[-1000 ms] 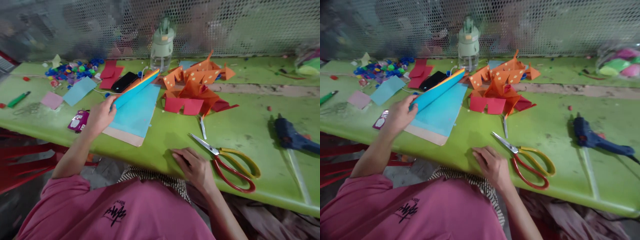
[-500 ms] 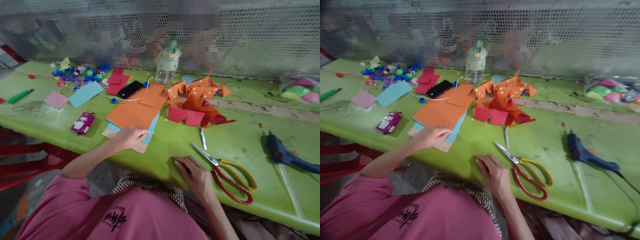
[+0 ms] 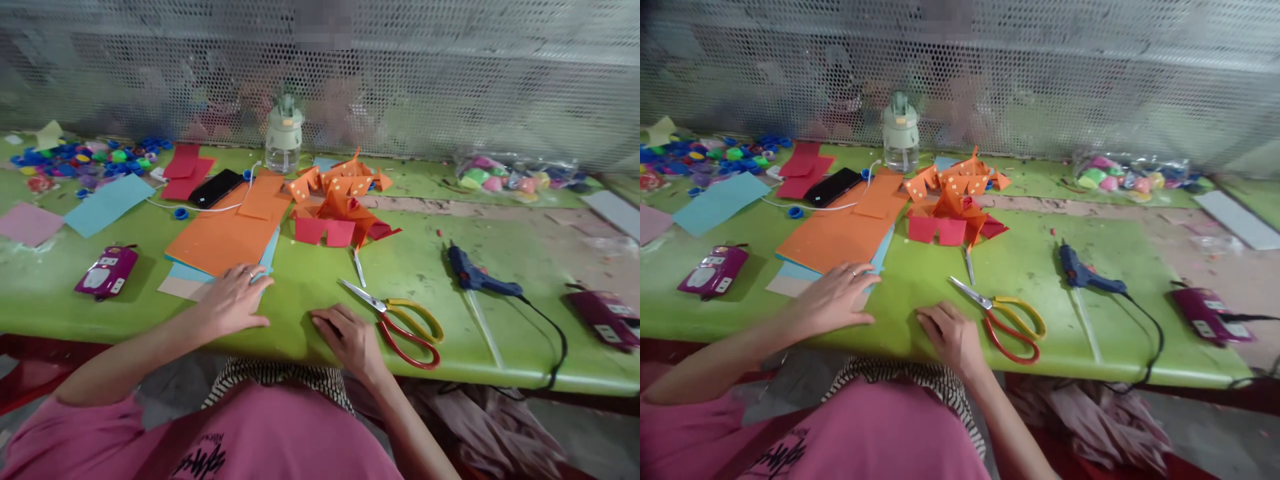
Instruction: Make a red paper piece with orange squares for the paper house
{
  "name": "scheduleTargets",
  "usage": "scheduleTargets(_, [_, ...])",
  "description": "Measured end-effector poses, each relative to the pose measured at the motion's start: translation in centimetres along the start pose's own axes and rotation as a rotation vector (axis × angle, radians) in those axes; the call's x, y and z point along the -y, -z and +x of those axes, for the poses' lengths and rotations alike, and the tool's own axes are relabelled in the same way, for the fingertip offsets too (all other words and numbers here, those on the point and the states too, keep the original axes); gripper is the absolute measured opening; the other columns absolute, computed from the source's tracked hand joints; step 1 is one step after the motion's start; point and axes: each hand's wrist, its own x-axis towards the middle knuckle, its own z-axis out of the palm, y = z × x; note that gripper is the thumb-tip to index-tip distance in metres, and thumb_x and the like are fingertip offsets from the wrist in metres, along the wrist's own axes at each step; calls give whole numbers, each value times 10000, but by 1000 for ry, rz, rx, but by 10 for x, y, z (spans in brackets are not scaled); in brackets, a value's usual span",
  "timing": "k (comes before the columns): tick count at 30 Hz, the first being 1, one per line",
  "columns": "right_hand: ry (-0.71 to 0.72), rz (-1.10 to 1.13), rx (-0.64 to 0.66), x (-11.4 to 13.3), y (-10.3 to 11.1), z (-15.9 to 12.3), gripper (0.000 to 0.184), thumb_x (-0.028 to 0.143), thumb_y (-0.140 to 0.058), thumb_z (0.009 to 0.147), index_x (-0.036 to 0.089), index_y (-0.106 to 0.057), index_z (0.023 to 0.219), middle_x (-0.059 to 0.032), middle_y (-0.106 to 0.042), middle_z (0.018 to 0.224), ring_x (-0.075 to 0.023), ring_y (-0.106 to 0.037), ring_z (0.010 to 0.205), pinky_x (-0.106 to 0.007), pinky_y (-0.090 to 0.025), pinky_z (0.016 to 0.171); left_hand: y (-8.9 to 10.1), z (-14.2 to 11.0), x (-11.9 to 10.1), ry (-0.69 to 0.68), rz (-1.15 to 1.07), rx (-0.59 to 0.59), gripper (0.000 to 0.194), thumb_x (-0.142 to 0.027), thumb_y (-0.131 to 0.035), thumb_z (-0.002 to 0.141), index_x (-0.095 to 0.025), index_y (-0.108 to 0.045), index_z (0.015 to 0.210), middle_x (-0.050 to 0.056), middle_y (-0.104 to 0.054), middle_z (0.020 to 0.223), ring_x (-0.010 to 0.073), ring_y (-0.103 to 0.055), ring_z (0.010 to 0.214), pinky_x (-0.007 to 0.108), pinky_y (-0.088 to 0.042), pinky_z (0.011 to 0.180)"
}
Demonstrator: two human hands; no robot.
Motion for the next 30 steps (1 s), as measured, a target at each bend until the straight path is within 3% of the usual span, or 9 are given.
scheduleTargets(3, [4,4,3,-1,-1,0,230,299,-520,993,205,-729,971,-55,-723,811,-150,-677,725,-254,-513,626,-3,-9,3,62,84,-4,421,-311,-653,856,-189,-571,1250,148,-607,1360,309,-604,1187,435,-508,965])
scheduleTargets(6, [-2,27,21,-2,-2,-1,230,304,-521,993,204,-728,986,-58,-724,836,-158,-678,756,-265,-518,655,1,-8,4,195,160,34,277,-113,-459,894,-171,-601,1124,132,-686,1168,256,-667,1032,364,-531,860])
scheduleTargets(10, [-23,75,57,1,3,4,233,319,-531,989,190,-724,996,-60,-716,852,-154,-670,740,-255,-498,618,19,5,13,406,190,89,269,-126,-373,933,-142,-620,1037,152,-704,972,288,-699,884,356,-516,708])
scheduleTargets(11, [-24,90,73,3,5,6,236,324,-532,988,187,-723,1004,-58,-714,852,-147,-662,718,-251,-486,594,26,8,19,450,200,59,291,-168,-346,959,-134,-605,1088,166,-697,991,298,-700,875,364,-511,693])
scheduleTargets(14, [-7,128,116,10,9,16,243,330,-528,989,187,-719,1036,-48,-712,845,-130,-634,665,-247,-466,570,50,14,43,625,201,-211,316,-289,-409,969,-160,-555,1218,145,-691,1034,304,-690,925,369,-511,763])
scheduleTargets(17, [13,150,135,16,6,24,249,334,-523,989,186,-718,1034,-42,-706,819,-122,-617,636,-245,-464,570,71,14,61,689,156,-378,288,-297,-457,946,-191,-559,1193,106,-683,999,297,-663,1012,370,-494,884])
scheduleTargets(21, [10,175,156,16,-1,24,251,338,-522,985,182,-716,1013,-53,-717,843,-122,-621,631,-244,-474,561,83,9,64,699,127,-470,283,-300,-465,942,-209,-552,1195,78,-674,952,286,-649,1040,362,-478,923])
scheduleTargets(25, [-1,195,160,13,-1,19,262,347,-515,985,185,-719,1003,-66,-728,862,-141,-655,680,-249,-502,580,68,2,45,630,99,-339,285,-333,-428,979,-169,-576,1160,105,-686,956,260,-675,901,338,-483,804])
scheduleTargets(30, [-34,211,161,13,1,15,257,369,-534,975,199,-727,992,-58,-726,853,-160,-674,710,-257,-521,588,19,-3,17,381,101,-109,254,-307,-422,1012,-182,-629,1090,84,-739,958,204,-692,789,272,-440,624])
